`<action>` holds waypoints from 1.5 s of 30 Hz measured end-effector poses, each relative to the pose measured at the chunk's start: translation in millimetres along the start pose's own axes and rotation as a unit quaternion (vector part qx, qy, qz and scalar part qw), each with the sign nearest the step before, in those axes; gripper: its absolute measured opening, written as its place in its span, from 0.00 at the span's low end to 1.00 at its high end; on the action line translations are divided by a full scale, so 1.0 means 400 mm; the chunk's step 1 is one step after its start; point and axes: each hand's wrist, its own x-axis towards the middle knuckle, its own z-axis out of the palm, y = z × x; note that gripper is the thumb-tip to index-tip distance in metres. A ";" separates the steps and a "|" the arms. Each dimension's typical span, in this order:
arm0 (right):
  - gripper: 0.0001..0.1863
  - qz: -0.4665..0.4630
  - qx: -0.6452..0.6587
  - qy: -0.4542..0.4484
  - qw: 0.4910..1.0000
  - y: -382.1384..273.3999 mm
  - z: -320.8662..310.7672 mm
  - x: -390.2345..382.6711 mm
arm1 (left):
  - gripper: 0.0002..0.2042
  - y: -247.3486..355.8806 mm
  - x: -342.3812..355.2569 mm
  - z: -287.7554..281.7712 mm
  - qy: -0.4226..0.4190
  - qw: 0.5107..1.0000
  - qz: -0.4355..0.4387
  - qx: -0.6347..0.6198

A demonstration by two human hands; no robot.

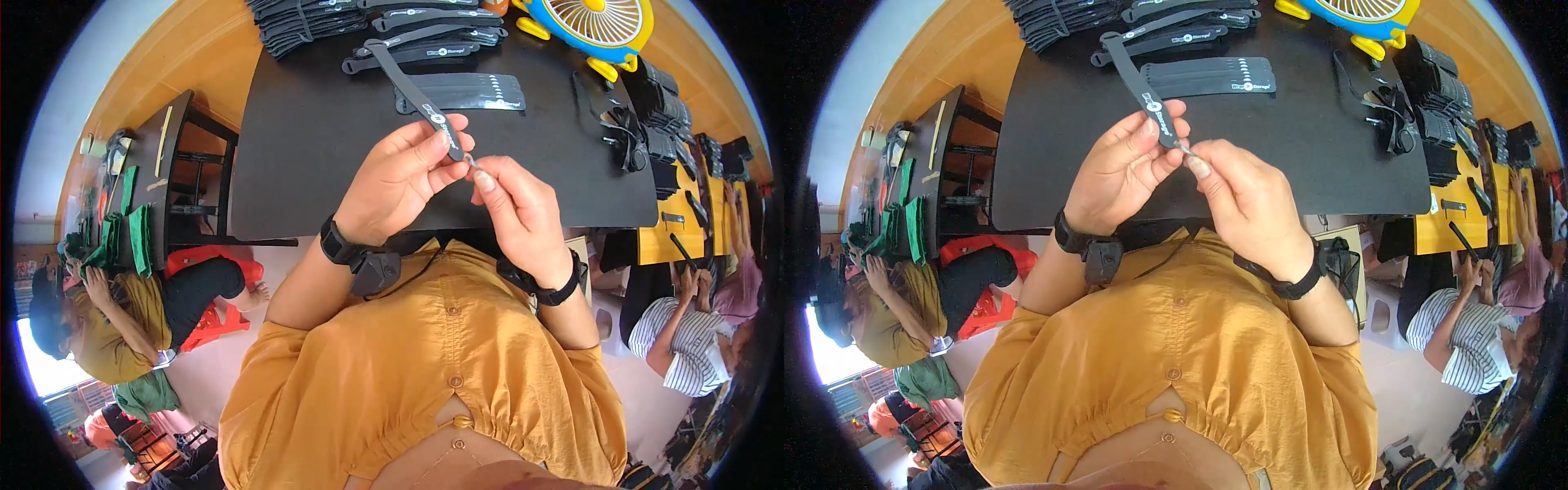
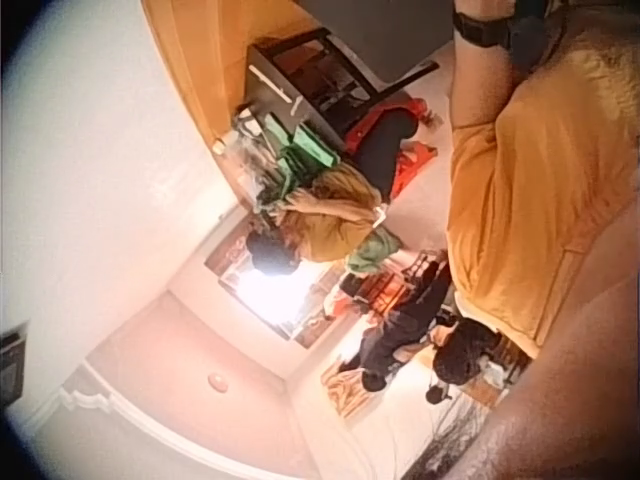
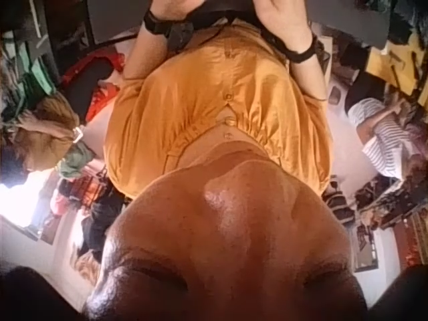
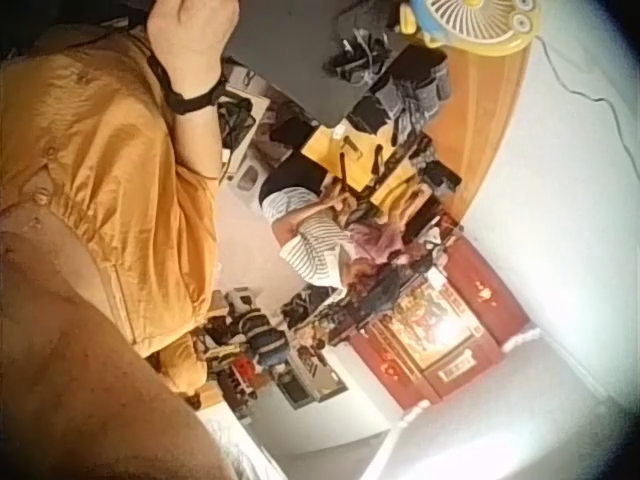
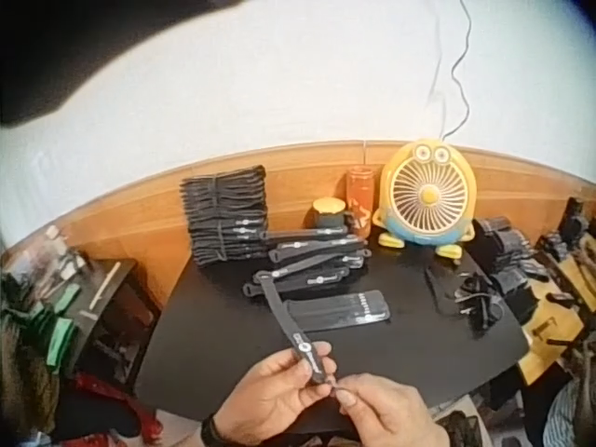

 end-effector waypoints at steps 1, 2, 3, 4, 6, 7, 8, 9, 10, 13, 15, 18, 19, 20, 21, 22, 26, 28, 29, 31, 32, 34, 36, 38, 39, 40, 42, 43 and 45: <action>0.05 -0.001 0.000 0.000 1.000 -0.002 0.002 -0.001 | 0.19 -0.003 -0.001 -0.003 -0.005 1.000 0.005 -0.011; 0.05 0.000 -0.001 -0.001 1.000 -0.007 0.005 -0.004 | 0.19 -0.005 -0.002 -0.004 -0.010 1.000 0.010 -0.021; 0.05 0.002 -0.001 -0.002 1.000 -0.009 0.006 -0.006 | 0.19 -0.007 -0.001 -0.002 -0.009 1.000 0.009 -0.021; 0.05 0.002 0.000 -0.002 1.000 -0.008 0.007 -0.007 | 0.19 -0.009 0.000 -0.001 -0.019 0.999 0.021 -0.031; 0.05 0.017 -0.001 -0.006 1.000 -0.007 0.010 -0.010 | 0.19 -0.012 -0.001 0.001 -0.028 0.998 0.033 -0.042; 0.05 0.017 -0.002 -0.006 1.000 -0.007 0.012 -0.010 | 0.19 -0.013 -0.003 0.003 -0.024 0.998 0.036 -0.040; 0.05 0.027 0.013 -0.008 1.000 -0.008 0.014 -0.010 | 0.19 -0.014 -0.005 0.003 -0.021 0.998 0.039 -0.039; 0.05 0.037 0.029 -0.011 0.999 -0.010 0.015 -0.011 | 0.19 -0.015 -0.005 0.003 -0.020 0.998 0.039 -0.039; 0.05 0.037 0.029 -0.012 0.999 -0.010 0.016 -0.011 | 0.19 -0.017 -0.006 0.004 -0.015 0.998 0.040 -0.038; 0.05 0.051 0.052 -0.014 0.997 -0.011 0.018 -0.010 | 0.19 -0.018 -0.008 0.002 -0.011 0.998 0.040 -0.038; 0.05 0.069 0.073 -0.028 0.994 -0.015 0.017 -0.009 | 0.18 -0.018 -0.009 0.000 -0.012 0.998 0.039 -0.039; 0.06 0.112 0.084 -0.050 0.989 -0.031 0.011 -0.004 | 0.18 -0.019 -0.010 -0.004 -0.005 0.999 0.041 -0.027; 0.06 0.112 0.084 -0.050 0.989 -0.030 0.011 -0.004 | 0.18 -0.020 -0.010 -0.007 -0.012 0.998 0.041 -0.039; 0.06 0.105 0.084 -0.053 0.990 -0.029 0.011 -0.003 | 0.18 -0.020 -0.011 -0.009 -0.018 0.998 0.041 -0.051; 0.07 0.098 0.083 -0.056 0.990 -0.029 0.011 -0.003 | 0.18 -0.021 -0.011 -0.009 -0.018 0.998 0.041 -0.051; 0.07 0.098 0.083 -0.056 0.990 -0.029 0.011 -0.004 | 0.18 -0.021 -0.011 -0.009 -0.016 0.998 0.040 -0.052; 0.07 0.117 0.099 -0.059 0.986 -0.035 0.011 -0.004 | 0.18 -0.022 -0.013 -0.009 -0.006 0.998 0.036 -0.051; 0.07 0.138 0.114 -0.065 0.982 -0.036 0.011 -0.005 | 0.17 -0.021 -0.015 0.001 0.007 0.998 0.034 -0.051; 0.08 0.143 0.129 -0.064 0.979 -0.035 0.012 -0.005 | 0.15 -0.021 -0.015 0.004 0.020 0.998 0.033 -0.052; 0.08 0.147 0.145 -0.064 0.976 -0.034 0.012 -0.006 | 0.15 -0.023 -0.016 0.004 0.019 0.998 0.035 -0.054; 0.08 0.151 0.154 -0.066 0.974 -0.034 0.012 -0.006 | 0.15 -0.025 -0.016 0.003 0.018 0.998 0.037 -0.056; 0.08 0.156 0.163 -0.067 0.972 -0.032 0.012 -0.007 | 0.17 -0.029 -0.014 -0.005 0.009 0.998 0.035 -0.054; 0.10 0.159 0.194 -0.066 0.966 -0.031 0.011 -0.008 | 0.18 -0.029 -0.013 -0.008 0.000 0.998 0.033 -0.052; 0.10 0.192 0.219 -0.080 0.953 -0.033 0.002 -0.008 | 0.17 -0.028 -0.013 -0.006 -0.016 0.999 0.033 -0.037; 0.11 0.225 0.242 -0.093 0.939 -0.033 -0.002 -0.008 | 0.17 -0.029 -0.013 -0.007 -0.016 0.999 0.032 -0.037; 0.11 0.225 0.243 -0.092 0.939 -0.033 -0.002 -0.007 | 0.17 -0.030 -0.013 -0.008 -0.017 0.999 0.033 -0.038; 0.12 0.240 0.276 -0.094 0.926 -0.034 -0.001 -0.007 | 0.17 -0.032 -0.013 -0.006 -0.018 0.999 0.033 -0.039; 0.12 0.241 0.276 -0.094 0.926 -0.034 0.000 -0.006 | 0.17 -0.034 -0.012 -0.003 -0.011 0.998 0.043 -0.037; 0.12 0.245 0.290 -0.091 0.921 -0.032 0.002 -0.006 | 0.17 -0.037 -0.011 -0.001 -0.004 0.998 0.053 -0.035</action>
